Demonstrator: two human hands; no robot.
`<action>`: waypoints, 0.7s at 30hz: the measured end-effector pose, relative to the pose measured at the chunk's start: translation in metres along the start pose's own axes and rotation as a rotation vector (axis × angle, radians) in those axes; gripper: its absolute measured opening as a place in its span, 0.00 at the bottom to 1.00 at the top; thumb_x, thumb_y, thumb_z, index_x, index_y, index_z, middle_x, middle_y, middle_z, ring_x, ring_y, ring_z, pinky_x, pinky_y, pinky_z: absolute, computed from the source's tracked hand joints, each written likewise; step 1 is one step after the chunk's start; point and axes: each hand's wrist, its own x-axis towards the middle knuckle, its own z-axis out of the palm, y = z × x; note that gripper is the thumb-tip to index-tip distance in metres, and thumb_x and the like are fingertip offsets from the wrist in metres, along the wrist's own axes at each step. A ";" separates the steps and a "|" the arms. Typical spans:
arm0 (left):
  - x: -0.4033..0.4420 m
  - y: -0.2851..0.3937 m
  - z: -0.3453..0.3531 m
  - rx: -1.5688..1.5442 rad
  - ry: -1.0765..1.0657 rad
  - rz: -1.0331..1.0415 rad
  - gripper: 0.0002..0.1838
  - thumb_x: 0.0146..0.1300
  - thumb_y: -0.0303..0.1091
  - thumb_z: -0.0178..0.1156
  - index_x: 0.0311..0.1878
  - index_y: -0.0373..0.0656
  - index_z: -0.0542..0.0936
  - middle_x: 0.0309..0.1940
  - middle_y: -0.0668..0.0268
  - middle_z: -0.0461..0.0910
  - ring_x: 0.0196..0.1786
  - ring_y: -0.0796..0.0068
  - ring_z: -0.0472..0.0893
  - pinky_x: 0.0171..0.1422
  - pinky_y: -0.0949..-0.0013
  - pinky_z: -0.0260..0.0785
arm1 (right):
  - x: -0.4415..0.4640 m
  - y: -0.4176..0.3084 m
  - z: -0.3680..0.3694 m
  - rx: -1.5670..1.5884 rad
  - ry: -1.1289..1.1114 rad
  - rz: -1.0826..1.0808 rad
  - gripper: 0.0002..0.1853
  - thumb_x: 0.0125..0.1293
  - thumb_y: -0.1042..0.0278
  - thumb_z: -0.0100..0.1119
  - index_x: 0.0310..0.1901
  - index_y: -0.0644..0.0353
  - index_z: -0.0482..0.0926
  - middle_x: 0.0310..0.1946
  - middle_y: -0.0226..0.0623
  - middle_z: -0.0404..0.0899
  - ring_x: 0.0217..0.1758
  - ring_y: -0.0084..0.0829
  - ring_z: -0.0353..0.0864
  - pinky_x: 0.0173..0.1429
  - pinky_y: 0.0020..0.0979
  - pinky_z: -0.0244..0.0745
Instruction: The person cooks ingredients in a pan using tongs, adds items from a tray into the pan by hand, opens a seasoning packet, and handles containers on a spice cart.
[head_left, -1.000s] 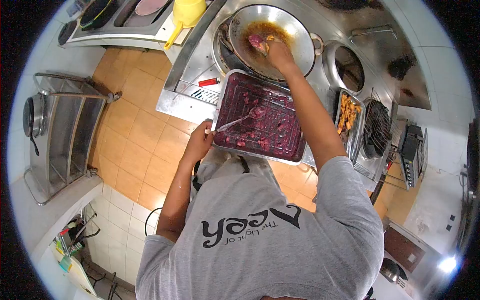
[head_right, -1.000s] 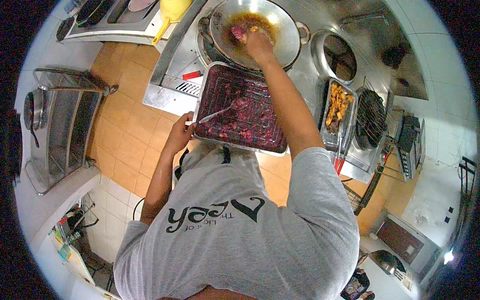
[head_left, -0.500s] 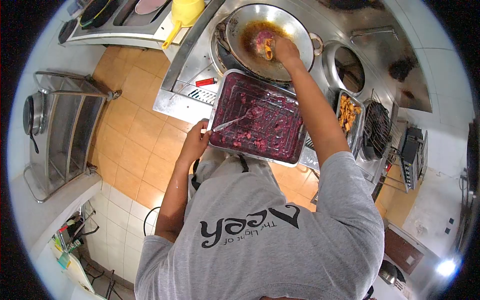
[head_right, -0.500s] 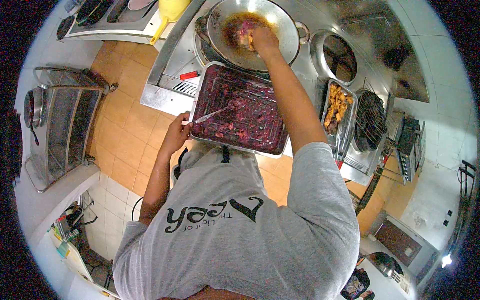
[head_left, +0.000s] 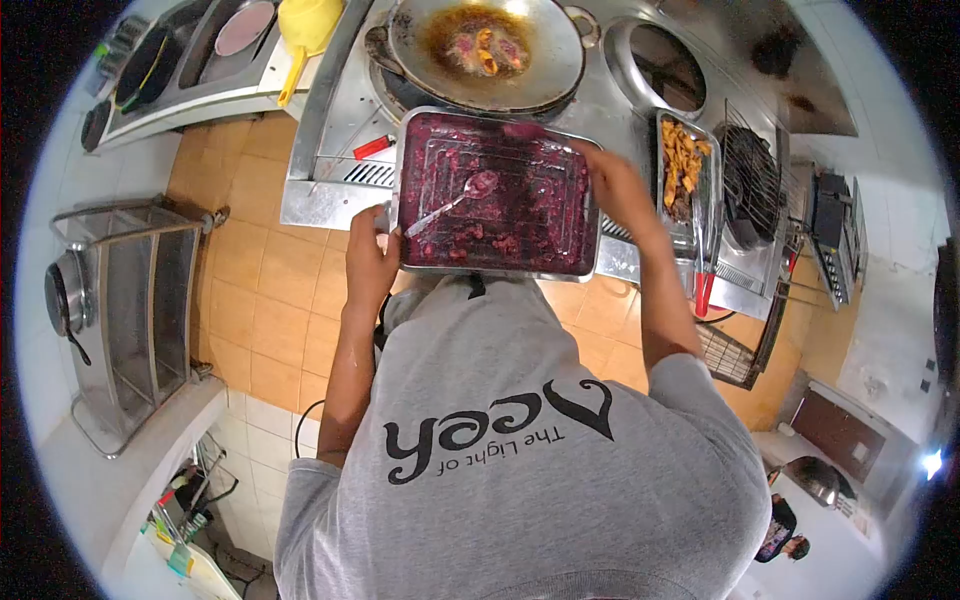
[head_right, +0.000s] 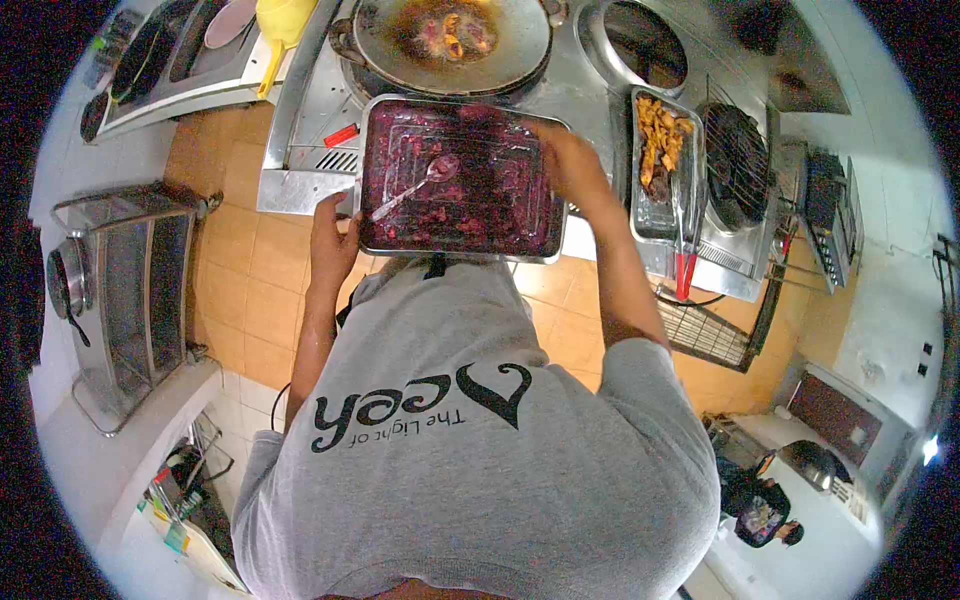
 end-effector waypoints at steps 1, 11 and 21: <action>0.003 0.006 0.001 0.211 0.010 0.090 0.16 0.54 0.30 0.59 0.48 0.42 0.73 0.53 0.56 0.68 0.52 0.57 0.71 0.52 0.51 0.64 | -0.027 0.002 0.007 -0.057 -0.016 0.075 0.20 0.60 0.78 0.43 0.53 0.55 0.73 0.39 0.53 0.77 0.40 0.51 0.76 0.48 0.41 0.71; 0.027 0.029 0.028 0.850 -0.200 0.381 0.08 0.47 0.39 0.63 0.29 0.47 0.81 0.70 0.60 0.49 0.73 0.51 0.39 0.59 0.22 0.23 | -0.145 -0.025 0.070 -0.036 -0.017 0.332 0.24 0.57 0.79 0.42 0.57 0.53 0.69 0.41 0.49 0.76 0.42 0.50 0.77 0.43 0.44 0.74; 0.035 0.043 0.033 0.844 -0.281 0.353 0.07 0.47 0.39 0.62 0.27 0.48 0.82 0.71 0.61 0.43 0.73 0.51 0.36 0.60 0.23 0.22 | -0.158 -0.026 0.060 -0.053 0.043 0.307 0.24 0.56 0.79 0.43 0.57 0.52 0.68 0.38 0.46 0.76 0.34 0.47 0.79 0.35 0.42 0.76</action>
